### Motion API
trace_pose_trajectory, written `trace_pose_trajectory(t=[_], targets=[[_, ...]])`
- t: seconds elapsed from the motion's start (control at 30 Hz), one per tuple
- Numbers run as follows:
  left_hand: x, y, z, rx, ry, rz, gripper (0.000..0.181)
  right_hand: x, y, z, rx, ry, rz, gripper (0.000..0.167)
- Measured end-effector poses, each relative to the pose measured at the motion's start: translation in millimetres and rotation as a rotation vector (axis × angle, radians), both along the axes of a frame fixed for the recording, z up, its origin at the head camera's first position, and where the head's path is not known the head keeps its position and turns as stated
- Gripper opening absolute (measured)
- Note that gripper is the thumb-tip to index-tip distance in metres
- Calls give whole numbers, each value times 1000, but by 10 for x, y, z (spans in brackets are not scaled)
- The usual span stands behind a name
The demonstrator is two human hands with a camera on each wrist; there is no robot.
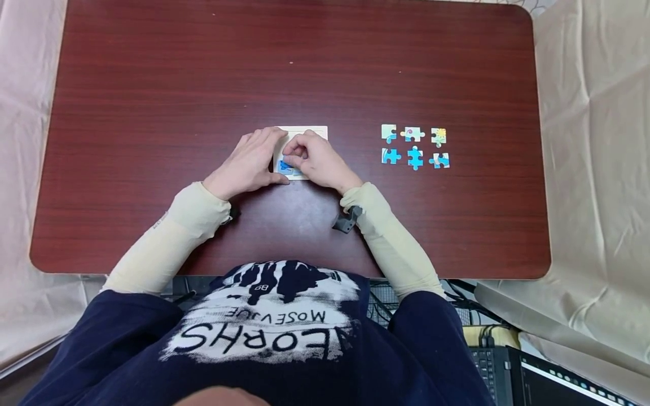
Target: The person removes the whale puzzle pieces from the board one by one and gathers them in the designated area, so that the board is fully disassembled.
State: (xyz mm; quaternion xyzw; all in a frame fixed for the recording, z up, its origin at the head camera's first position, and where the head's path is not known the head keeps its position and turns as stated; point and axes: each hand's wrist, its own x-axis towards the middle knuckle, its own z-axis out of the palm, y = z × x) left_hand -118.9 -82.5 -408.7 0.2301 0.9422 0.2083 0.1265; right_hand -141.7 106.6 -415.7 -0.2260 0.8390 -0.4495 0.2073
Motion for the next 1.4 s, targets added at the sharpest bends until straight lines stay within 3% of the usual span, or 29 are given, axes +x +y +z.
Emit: trace_pose_trajectory(t=[0.2,0.43,0.73,0.93,1.03,1.17,1.3,1.4], targets=[[-19,-1,13,-6,-3,-2,91,-28,16,4,-78,-125,-25,13],[-27,-7,-5,-4,-10,-7,92,108,-31,389,-131,-200,-31,15],[-45,-30,5,-1,-9,-13,93,186,24,531,-181,-112,-141,15],[-58,-14,16,13,-52,-1,94,261,415,602,-206,-20,-200,16],[-65,5,25,19,-82,7,97,305,760,578,-100,74,-266,16],[-78,11,50,-8,-68,12,98,375,1215,592,147,147,-368,20],[-93,3,61,-40,-65,21,98,439,1522,618,336,113,-410,23],[-109,0,57,-52,-77,18,98,473,1650,566,422,70,-400,23]])
